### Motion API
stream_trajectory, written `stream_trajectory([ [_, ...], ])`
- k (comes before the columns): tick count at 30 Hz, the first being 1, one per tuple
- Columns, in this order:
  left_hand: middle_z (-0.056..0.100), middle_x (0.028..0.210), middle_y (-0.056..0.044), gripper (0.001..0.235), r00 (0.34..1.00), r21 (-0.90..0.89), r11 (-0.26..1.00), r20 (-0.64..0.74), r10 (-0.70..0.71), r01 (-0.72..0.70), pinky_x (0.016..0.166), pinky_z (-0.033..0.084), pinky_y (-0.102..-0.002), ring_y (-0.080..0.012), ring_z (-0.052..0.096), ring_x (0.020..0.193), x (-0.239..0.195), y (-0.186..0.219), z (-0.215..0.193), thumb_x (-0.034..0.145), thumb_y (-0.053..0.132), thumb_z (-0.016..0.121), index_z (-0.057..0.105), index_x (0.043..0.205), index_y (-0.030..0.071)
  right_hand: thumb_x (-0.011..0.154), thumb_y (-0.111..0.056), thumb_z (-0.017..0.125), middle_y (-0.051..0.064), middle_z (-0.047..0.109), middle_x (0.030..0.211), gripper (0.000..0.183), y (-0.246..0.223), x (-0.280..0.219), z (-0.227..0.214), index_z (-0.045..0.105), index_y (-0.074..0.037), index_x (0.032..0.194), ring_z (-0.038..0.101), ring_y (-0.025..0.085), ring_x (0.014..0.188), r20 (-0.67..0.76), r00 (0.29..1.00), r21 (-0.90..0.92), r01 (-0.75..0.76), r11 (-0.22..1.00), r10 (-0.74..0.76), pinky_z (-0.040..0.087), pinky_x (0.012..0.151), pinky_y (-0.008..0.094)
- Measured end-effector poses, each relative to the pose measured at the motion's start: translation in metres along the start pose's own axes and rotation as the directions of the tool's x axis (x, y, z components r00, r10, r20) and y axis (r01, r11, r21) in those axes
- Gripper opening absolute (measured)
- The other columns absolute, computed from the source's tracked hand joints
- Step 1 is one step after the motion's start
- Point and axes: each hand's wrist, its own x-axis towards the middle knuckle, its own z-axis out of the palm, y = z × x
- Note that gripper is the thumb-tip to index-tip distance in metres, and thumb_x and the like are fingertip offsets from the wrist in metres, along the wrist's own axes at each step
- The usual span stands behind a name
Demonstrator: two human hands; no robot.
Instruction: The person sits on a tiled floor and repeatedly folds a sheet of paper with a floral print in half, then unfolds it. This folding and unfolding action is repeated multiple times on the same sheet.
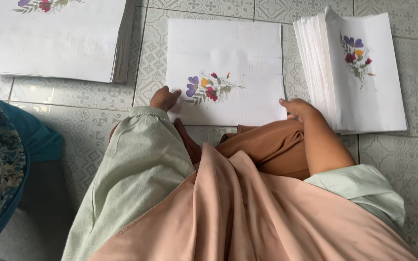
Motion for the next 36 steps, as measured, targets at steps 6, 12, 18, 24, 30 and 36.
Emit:
stream_trajectory([
  [6, 0.06, 0.145, -0.016, 0.072, 0.978, -0.069, 0.997, -0.211, 0.008, -0.023, 0.112, 0.047, -0.047, -0.0317, 0.055, 0.137, 0.001, -0.004, -0.001, 0.098, 0.049, 0.066, 0.047, 0.154, 0.008, 0.096, -0.05, 0.074, 0.014, 0.069, 0.125, 0.079, 0.044, 0.059, -0.005, 0.041, -0.009, 0.155, 0.07, 0.03, 0.113, -0.287, 0.943, 0.163, 0.223, 0.961, -0.17, 0.05, 0.096, 0.06],
  [12, 0.073, 0.118, -0.008, 0.044, 0.942, -0.271, 0.962, -0.326, -0.072, -0.021, 0.095, 0.057, -0.044, -0.0312, 0.068, 0.117, 0.015, -0.011, 0.008, 0.091, 0.04, 0.077, 0.072, 0.126, 0.015, 0.094, -0.039, 0.075, 0.004, 0.072, 0.094, 0.042, 0.046, 0.057, 0.001, 0.071, -0.013, 0.126, 0.071, 0.016, 0.077, -0.3, 0.925, 0.1, 0.273, 0.957, -0.233, 0.055, 0.066, 0.037],
  [18, 0.075, 0.113, -0.012, 0.033, 0.885, -0.642, 0.763, -0.396, -0.246, -0.076, 0.098, 0.057, -0.044, -0.0319, 0.069, 0.118, 0.022, -0.018, -0.001, 0.092, 0.033, 0.077, 0.075, 0.118, 0.012, 0.094, -0.037, 0.076, 0.008, 0.073, 0.085, 0.03, 0.07, 0.108, -0.022, 0.076, -0.014, 0.112, 0.072, 0.022, 0.075, -0.521, 0.82, 0.186, 0.38, 0.906, -0.237, 0.055, 0.059, 0.033],
  [24, 0.07, 0.11, -0.03, 0.035, 0.827, -0.783, 0.49, -0.526, -0.197, -0.382, 0.094, 0.055, -0.048, -0.0378, 0.067, 0.111, 0.002, 0.007, -0.006, 0.095, 0.017, 0.075, 0.067, 0.116, -0.01, 0.105, -0.035, 0.064, 0.013, 0.073, 0.102, 0.024, 0.033, 0.049, -0.02, 0.074, -0.017, 0.117, 0.069, 0.035, 0.106, -0.727, 0.569, -0.078, 0.489, 0.869, -0.385, 0.056, 0.088, 0.044],
  [30, 0.064, 0.081, 0.0, 0.019, 0.912, -0.884, 0.238, -0.411, 0.02, -0.403, 0.068, 0.046, -0.023, -0.0104, 0.06, 0.075, -0.015, 0.009, -0.018, 0.095, 0.02, 0.077, 0.071, 0.1, 0.003, 0.109, -0.032, 0.049, 0.006, 0.062, 0.089, 0.023, -0.004, -0.05, 0.001, 0.062, -0.014, 0.113, 0.061, 0.02, 0.085, -0.795, 0.512, 0.057, 0.597, 0.8, -0.325, 0.053, 0.072, 0.035],
  [36, 0.066, 0.078, -0.011, 0.065, 0.983, -0.664, 0.724, -0.119, 0.142, -0.185, 0.058, 0.05, -0.029, -0.017, 0.062, 0.07, 0.009, -0.02, 0.006, 0.092, 0.064, 0.079, 0.075, 0.107, 0.002, 0.106, -0.037, 0.052, 0.009, 0.068, 0.093, 0.027, 0.011, 0.007, -0.011, 0.064, -0.014, 0.111, 0.071, 0.029, 0.091, -0.783, 0.585, 0.103, 0.455, 0.884, -0.21, 0.058, 0.074, 0.039],
])
